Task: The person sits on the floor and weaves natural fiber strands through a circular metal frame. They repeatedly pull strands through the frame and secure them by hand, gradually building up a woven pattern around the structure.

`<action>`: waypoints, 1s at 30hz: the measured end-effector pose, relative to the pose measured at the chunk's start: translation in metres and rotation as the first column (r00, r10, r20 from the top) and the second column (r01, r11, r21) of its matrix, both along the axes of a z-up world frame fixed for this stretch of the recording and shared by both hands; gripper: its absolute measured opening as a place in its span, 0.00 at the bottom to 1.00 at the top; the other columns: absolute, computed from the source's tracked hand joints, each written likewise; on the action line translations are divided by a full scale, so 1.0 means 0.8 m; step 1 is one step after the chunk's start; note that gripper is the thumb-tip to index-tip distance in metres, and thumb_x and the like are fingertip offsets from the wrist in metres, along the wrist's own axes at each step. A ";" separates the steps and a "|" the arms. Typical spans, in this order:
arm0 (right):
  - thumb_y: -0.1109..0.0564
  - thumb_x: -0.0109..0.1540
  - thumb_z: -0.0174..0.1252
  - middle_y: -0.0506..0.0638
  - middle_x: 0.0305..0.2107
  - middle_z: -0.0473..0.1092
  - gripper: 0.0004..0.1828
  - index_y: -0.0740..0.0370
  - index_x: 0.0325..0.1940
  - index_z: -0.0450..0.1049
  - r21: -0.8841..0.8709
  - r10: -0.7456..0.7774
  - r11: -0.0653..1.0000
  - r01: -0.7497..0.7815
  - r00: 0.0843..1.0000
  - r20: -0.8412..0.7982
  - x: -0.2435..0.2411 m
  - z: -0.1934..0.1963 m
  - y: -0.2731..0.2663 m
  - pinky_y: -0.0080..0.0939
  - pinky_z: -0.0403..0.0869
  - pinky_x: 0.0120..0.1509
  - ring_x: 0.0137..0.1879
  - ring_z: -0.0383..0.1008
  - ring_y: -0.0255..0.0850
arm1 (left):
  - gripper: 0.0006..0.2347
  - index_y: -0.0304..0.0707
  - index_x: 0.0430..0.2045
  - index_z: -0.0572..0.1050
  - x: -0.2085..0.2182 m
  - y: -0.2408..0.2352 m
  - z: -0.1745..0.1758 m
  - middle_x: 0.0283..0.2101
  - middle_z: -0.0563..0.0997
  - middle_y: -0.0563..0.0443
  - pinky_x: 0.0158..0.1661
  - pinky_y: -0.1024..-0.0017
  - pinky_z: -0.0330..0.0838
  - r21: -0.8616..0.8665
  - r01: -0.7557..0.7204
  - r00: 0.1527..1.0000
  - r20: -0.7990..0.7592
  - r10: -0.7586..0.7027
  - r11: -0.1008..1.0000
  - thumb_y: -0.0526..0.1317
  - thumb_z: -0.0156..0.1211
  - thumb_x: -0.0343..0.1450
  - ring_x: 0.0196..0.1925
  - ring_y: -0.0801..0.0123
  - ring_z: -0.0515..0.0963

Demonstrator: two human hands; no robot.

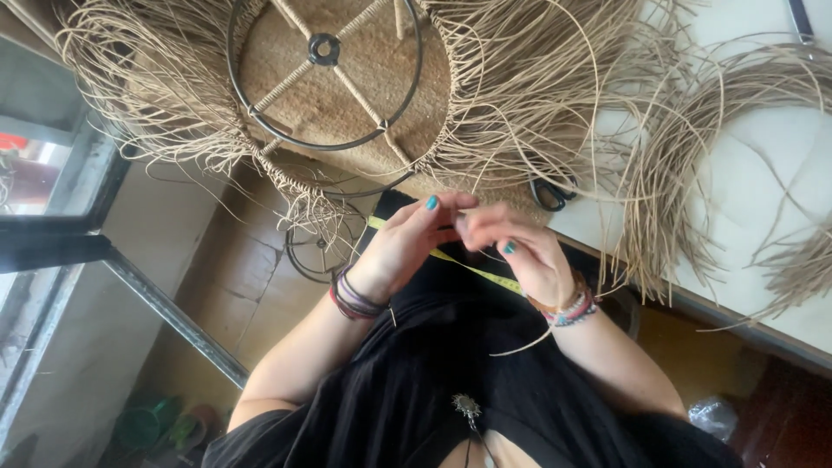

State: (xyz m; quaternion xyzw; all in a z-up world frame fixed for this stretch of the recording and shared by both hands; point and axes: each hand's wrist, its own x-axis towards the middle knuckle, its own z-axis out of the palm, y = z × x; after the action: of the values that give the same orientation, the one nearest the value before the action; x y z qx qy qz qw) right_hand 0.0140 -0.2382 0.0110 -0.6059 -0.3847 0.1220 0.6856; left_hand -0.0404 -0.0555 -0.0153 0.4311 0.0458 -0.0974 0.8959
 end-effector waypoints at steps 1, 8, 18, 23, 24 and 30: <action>0.54 0.71 0.42 0.60 0.44 0.73 0.20 0.68 0.48 0.78 0.002 0.000 1.000 0.000 1.000 0.002 -0.008 -0.007 -0.008 0.53 0.74 0.56 0.50 0.75 0.49 | 0.22 0.26 0.58 0.71 0.001 0.001 -0.007 0.41 0.83 0.47 0.52 0.71 0.73 0.002 0.000 1.000 0.002 0.000 1.000 0.49 0.43 0.80 0.47 0.69 0.82; 0.61 0.69 0.37 0.40 0.14 0.51 0.16 0.75 0.51 0.67 0.322 0.258 0.945 -0.050 0.720 -0.645 -0.010 -0.084 -0.116 0.33 0.60 0.20 0.17 0.53 0.30 | 0.08 0.47 0.32 0.63 -0.012 0.042 -0.003 0.24 0.52 0.66 0.28 0.77 0.60 -0.367 -0.103 0.991 -0.122 0.063 0.925 0.45 0.40 0.80 0.23 0.79 0.60; 0.54 0.74 0.33 0.40 0.13 0.44 0.18 0.67 0.50 0.66 0.003 -0.099 0.992 0.129 0.770 -0.631 -0.016 -0.108 -0.204 0.29 0.54 0.18 0.14 0.45 0.29 | 0.12 0.45 0.32 0.69 -0.033 0.122 0.024 0.17 0.54 0.68 0.16 0.86 0.51 0.032 -0.543 0.839 -0.012 0.543 0.839 0.46 0.38 0.80 0.13 0.86 0.55; 0.57 0.72 0.39 0.39 0.12 0.52 0.20 0.69 0.34 0.73 -0.246 -0.168 0.967 0.067 0.892 -0.419 -0.046 -0.086 -0.133 0.25 0.58 0.21 0.17 0.54 0.27 | 0.14 0.33 0.43 0.74 -0.018 0.007 0.004 0.31 0.73 0.48 0.29 0.71 0.69 0.125 -0.450 0.886 -0.056 0.459 0.884 0.45 0.43 0.79 0.29 0.65 0.75; 0.59 0.70 0.42 0.40 0.13 0.54 0.19 0.71 0.32 0.74 -0.300 -0.168 0.952 0.058 0.919 -0.357 -0.054 -0.073 -0.109 0.23 0.60 0.22 0.19 0.56 0.26 | 0.17 0.33 0.51 0.73 -0.015 -0.014 -0.005 0.47 0.84 0.39 0.43 0.59 0.83 0.041 -0.401 0.913 -0.063 0.403 0.915 0.48 0.45 0.79 0.46 0.53 0.86; 0.54 0.70 0.46 0.44 0.07 0.61 0.22 0.59 0.25 0.77 -0.483 -0.081 0.875 0.002 0.986 -0.142 -0.057 -0.066 -0.061 0.29 0.66 0.21 0.15 0.60 0.32 | 0.18 0.31 0.61 0.70 -0.010 -0.053 0.014 0.55 0.81 0.39 0.51 0.59 0.79 -0.026 -0.408 0.913 -0.029 0.407 0.913 0.42 0.42 0.81 0.54 0.57 0.82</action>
State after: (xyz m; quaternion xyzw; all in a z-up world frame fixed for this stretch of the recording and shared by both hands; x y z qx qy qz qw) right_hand -0.0313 -0.2870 -0.0421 -0.7538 -0.2735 0.2467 0.5441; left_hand -0.0487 -0.0977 -0.0037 0.3970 0.1433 0.0857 0.9025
